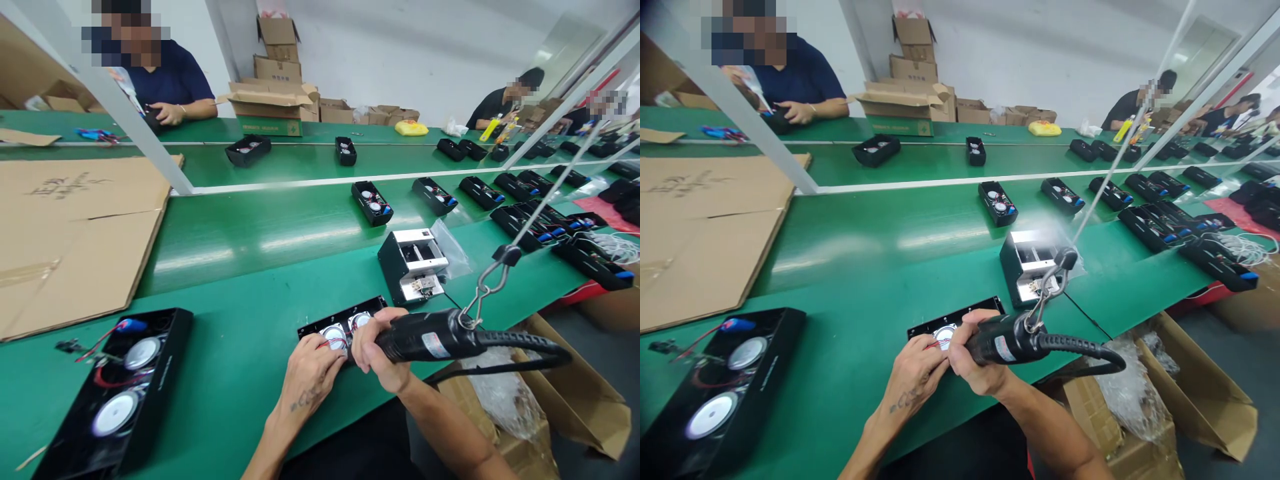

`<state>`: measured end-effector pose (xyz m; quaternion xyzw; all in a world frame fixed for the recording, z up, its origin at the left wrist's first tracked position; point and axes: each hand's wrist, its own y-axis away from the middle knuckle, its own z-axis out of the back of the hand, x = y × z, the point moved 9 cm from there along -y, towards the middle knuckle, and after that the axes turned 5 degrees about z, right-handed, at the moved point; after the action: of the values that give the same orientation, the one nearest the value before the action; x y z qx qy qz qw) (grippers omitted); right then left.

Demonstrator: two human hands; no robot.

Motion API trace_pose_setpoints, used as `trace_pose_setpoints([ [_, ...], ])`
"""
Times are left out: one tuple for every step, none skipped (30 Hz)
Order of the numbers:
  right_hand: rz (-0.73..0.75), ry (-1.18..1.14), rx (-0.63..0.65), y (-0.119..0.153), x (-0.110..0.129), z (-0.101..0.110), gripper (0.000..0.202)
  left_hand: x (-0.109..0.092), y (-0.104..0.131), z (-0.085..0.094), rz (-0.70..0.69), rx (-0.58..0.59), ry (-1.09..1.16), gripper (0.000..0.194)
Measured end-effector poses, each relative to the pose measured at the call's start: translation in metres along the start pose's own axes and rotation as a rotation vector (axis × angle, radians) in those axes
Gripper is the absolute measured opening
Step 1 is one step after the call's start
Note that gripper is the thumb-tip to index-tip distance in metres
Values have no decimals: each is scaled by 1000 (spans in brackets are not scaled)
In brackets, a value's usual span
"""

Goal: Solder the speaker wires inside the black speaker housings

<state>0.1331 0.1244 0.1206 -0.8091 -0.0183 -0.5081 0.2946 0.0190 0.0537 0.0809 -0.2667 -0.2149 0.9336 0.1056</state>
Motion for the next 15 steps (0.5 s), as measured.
trace_pose_setpoints([
  [53,-8,-3,-2,6,-2,35,0,0,0,-1,1,1,27],
  [89,-15,-2,-4,9,-4,34,-1,0,0,-1,3,1,28],
  [103,-18,2,-6,11,-6,34,-1,0,0,0,5,0,29],
  [108,-21,12,-7,11,-7,34,-1,-1,1,2,7,-1,30],
  [113,-26,21,-7,11,-8,34,0,-1,1,5,8,-3,31],
  [121,-33,28,-7,11,-8,34,0,-1,1,7,8,-4,31],
  [126,-41,34,-6,11,-8,35,0,-1,1,8,8,-4,31],
  [127,-44,36,-6,10,-8,36,0,-1,1,7,7,-4,31],
  [123,-43,33,-5,10,-7,35,0,0,1,6,7,-4,30],
  [113,-38,25,-5,9,-6,35,1,0,1,5,8,-4,29],
  [102,-30,14,-5,8,-5,34,1,0,1,4,8,-5,28],
  [93,-24,7,-5,8,-5,34,1,0,1,5,9,-6,27],
  [89,-22,2,-6,8,-5,34,1,0,0,7,10,-8,26],
  [89,-23,0,-6,9,-5,34,1,0,0,8,11,-9,26],
  [94,-29,2,-6,9,-6,34,1,0,0,9,12,-9,25],
])
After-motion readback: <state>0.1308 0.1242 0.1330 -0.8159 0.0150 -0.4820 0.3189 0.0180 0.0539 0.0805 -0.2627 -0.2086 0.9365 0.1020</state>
